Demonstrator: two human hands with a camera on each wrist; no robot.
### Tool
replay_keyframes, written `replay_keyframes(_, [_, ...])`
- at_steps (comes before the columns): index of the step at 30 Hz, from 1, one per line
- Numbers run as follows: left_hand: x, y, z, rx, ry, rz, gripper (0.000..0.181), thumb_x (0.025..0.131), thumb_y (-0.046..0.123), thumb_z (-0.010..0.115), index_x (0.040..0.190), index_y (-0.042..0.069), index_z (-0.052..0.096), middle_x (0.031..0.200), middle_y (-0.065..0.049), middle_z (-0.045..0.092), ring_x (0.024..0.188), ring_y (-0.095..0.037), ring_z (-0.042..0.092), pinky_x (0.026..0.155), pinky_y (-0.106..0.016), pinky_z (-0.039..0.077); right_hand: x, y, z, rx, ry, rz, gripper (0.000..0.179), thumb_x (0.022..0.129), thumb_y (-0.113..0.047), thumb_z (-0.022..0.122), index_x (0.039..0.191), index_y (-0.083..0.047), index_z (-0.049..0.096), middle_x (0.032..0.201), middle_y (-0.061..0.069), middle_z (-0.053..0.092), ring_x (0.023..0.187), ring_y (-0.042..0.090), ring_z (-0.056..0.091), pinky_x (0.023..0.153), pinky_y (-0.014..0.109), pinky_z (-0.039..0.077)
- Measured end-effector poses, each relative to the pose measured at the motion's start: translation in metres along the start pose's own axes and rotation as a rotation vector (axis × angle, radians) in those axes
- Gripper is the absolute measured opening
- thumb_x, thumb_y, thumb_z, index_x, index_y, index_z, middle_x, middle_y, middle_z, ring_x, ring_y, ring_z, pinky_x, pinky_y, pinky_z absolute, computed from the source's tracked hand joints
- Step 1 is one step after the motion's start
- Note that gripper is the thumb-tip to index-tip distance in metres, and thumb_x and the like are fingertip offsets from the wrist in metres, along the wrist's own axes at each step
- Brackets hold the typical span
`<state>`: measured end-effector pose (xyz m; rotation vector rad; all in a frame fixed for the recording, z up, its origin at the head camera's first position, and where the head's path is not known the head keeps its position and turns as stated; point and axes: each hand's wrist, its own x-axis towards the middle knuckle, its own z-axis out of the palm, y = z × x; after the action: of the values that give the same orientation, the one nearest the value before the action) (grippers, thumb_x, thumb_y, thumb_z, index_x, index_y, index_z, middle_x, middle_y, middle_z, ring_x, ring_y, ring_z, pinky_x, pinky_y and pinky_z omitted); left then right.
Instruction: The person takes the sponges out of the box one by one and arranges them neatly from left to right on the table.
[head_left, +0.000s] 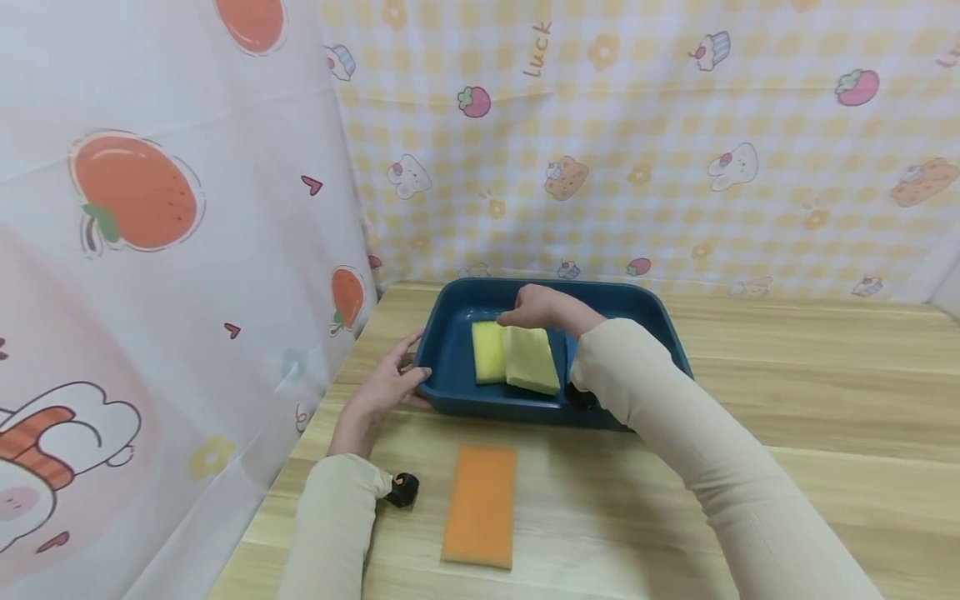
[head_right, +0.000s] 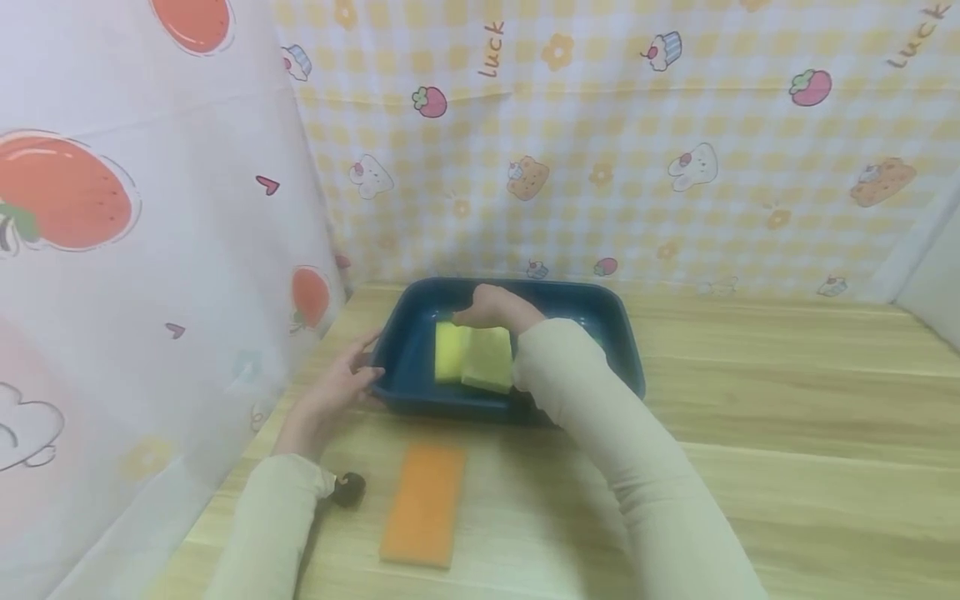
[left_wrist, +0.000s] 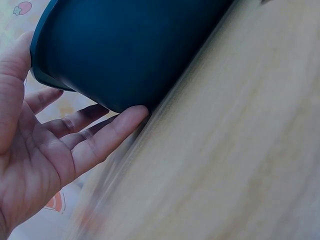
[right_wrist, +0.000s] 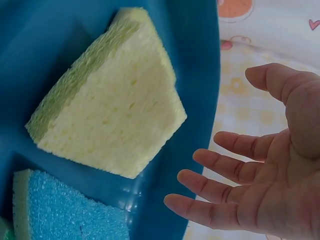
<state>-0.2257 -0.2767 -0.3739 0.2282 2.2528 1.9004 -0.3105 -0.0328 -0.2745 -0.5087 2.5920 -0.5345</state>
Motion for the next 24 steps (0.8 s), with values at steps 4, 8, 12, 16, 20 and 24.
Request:
replay_keyframes(4, [-0.002, 0.002, 0.001, 0.002, 0.001, -0.001, 0.066, 0.089, 0.005, 0.045, 0.145, 0.019, 0.015, 0.131, -0.031, 0.033, 0.089, -0.036, 0.059, 0.066, -0.048, 0.053, 0.005, 0.003, 0.002, -0.007, -0.005, 0.010, 0.054, 0.089, -0.038, 0.050, 0.127, 0.000, 0.044, 0.127, 0.016, 0.046, 0.108, 0.026, 0.047, 0.091, 0.042, 0.042])
replay_keyframes(8, [-0.002, 0.003, 0.002, -0.001, 0.006, -0.005, 0.066, 0.089, 0.005, 0.045, 0.145, 0.020, 0.015, 0.132, -0.030, 0.033, 0.091, -0.036, 0.058, 0.067, -0.048, 0.053, 0.010, 0.004, 0.004, -0.011, -0.004, 0.001, 0.047, 0.088, -0.036, 0.052, 0.118, 0.000, 0.049, 0.111, 0.014, 0.050, 0.094, 0.024, 0.048, 0.081, 0.037, 0.043])
replay_keyframes(12, [-0.001, 0.002, 0.003, -0.006, 0.011, -0.006, 0.065, 0.089, 0.005, 0.045, 0.145, 0.021, 0.015, 0.132, -0.029, 0.033, 0.092, -0.037, 0.058, 0.067, -0.048, 0.053, 0.013, 0.006, 0.004, -0.035, -0.004, -0.012, 0.044, 0.088, -0.034, 0.053, 0.115, 0.001, 0.050, 0.106, 0.013, 0.050, 0.090, 0.024, 0.046, 0.077, 0.037, 0.042])
replay_keyframes(16, [-0.001, 0.002, 0.004, 0.001, 0.022, -0.011, 0.066, 0.088, 0.005, 0.046, 0.145, 0.021, 0.016, 0.133, -0.028, 0.034, 0.091, -0.036, 0.058, 0.065, -0.046, 0.053, 0.016, 0.006, 0.005, -0.052, -0.014, -0.017, 0.050, 0.088, -0.034, 0.053, 0.121, 0.003, 0.046, 0.119, 0.018, 0.049, 0.100, 0.027, 0.047, 0.087, 0.041, 0.042])
replay_keyframes(20, [0.000, 0.002, 0.003, -0.006, 0.031, -0.025, 0.066, 0.088, 0.005, 0.047, 0.144, 0.023, 0.018, 0.133, -0.026, 0.035, 0.088, -0.034, 0.060, 0.065, -0.045, 0.054, 0.019, 0.007, 0.006, -0.064, -0.021, -0.015, 0.051, 0.088, -0.033, 0.053, 0.122, 0.004, 0.046, 0.122, 0.020, 0.048, 0.103, 0.028, 0.047, 0.089, 0.043, 0.041])
replay_keyframes(24, [-0.001, 0.001, 0.003, -0.015, 0.028, -0.022, 0.066, 0.088, 0.004, 0.047, 0.144, 0.022, 0.018, 0.132, -0.027, 0.035, 0.085, -0.033, 0.061, 0.065, -0.046, 0.053, 0.024, 0.008, 0.009, -0.093, -0.029, -0.021, 0.050, 0.087, -0.032, 0.054, 0.120, 0.006, 0.048, 0.119, 0.020, 0.049, 0.101, 0.028, 0.049, 0.088, 0.042, 0.042])
